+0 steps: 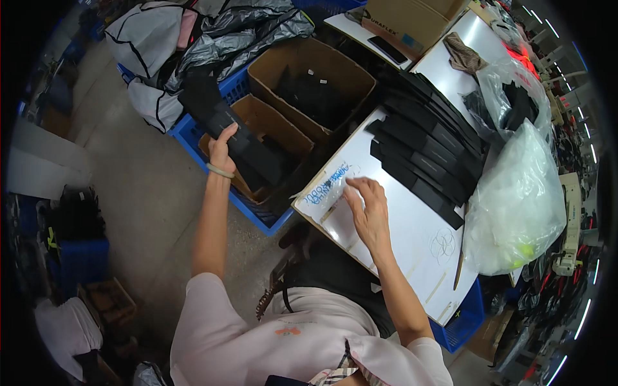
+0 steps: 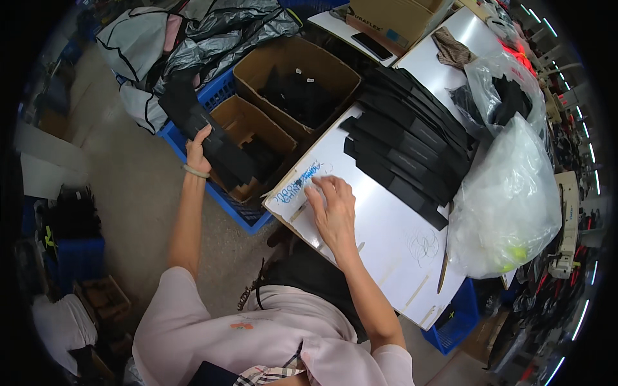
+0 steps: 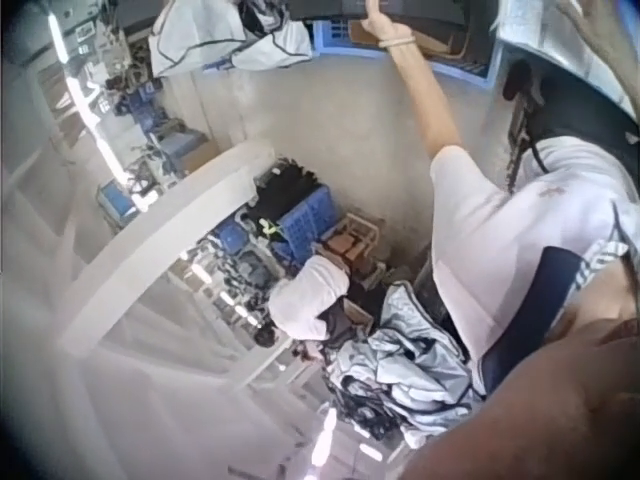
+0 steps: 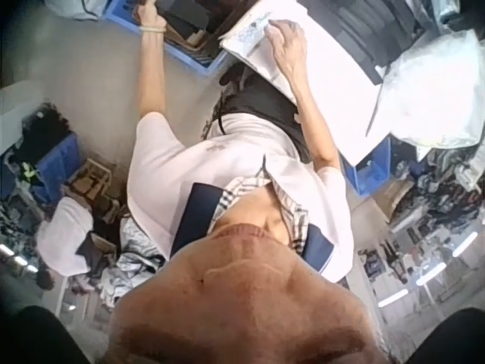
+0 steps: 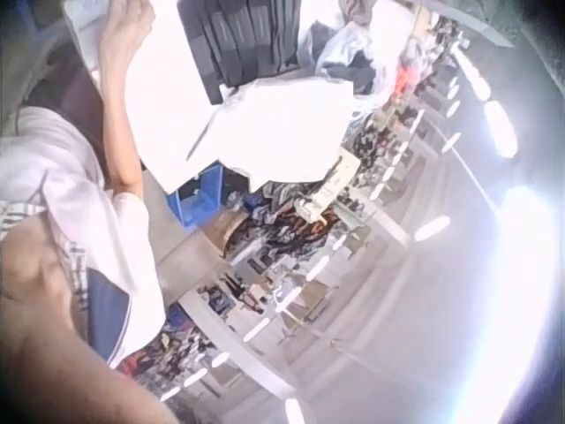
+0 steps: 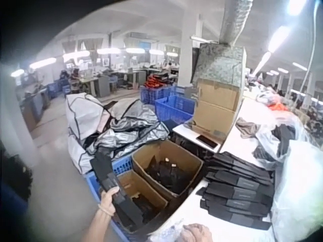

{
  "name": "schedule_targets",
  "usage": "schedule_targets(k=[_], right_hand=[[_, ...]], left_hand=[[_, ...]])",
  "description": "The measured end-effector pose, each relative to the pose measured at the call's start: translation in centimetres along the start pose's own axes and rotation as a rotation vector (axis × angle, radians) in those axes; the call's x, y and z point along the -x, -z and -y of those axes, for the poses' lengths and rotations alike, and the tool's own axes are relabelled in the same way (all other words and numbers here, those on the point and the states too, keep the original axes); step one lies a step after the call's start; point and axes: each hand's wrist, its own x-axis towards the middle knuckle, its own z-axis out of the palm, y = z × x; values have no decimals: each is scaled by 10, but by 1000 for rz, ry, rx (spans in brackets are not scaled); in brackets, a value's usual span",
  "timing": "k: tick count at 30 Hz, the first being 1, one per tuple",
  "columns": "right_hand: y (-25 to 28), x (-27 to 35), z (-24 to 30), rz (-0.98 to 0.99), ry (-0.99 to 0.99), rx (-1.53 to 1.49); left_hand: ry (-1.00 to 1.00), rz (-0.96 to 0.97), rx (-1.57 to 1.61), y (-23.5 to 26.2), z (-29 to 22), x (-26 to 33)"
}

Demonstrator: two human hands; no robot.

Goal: Assembling and organizing black fabric straps and components at a workstation.

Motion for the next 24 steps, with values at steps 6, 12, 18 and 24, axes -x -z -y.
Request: schedule_targets(k=[6, 12, 18, 24], right_hand=[[-33, 36, -40, 97, 93, 467], [-36, 37, -39, 221, 42, 564], [-35, 39, -38, 279, 4, 528], [-38, 34, -37, 234, -11, 552]], left_hand=[[136, -528, -182, 92, 115, -87], [276, -697, -259, 162, 198, -141], [677, -873, -528, 255, 268, -123], [705, -801, -646, 188, 257, -82]])
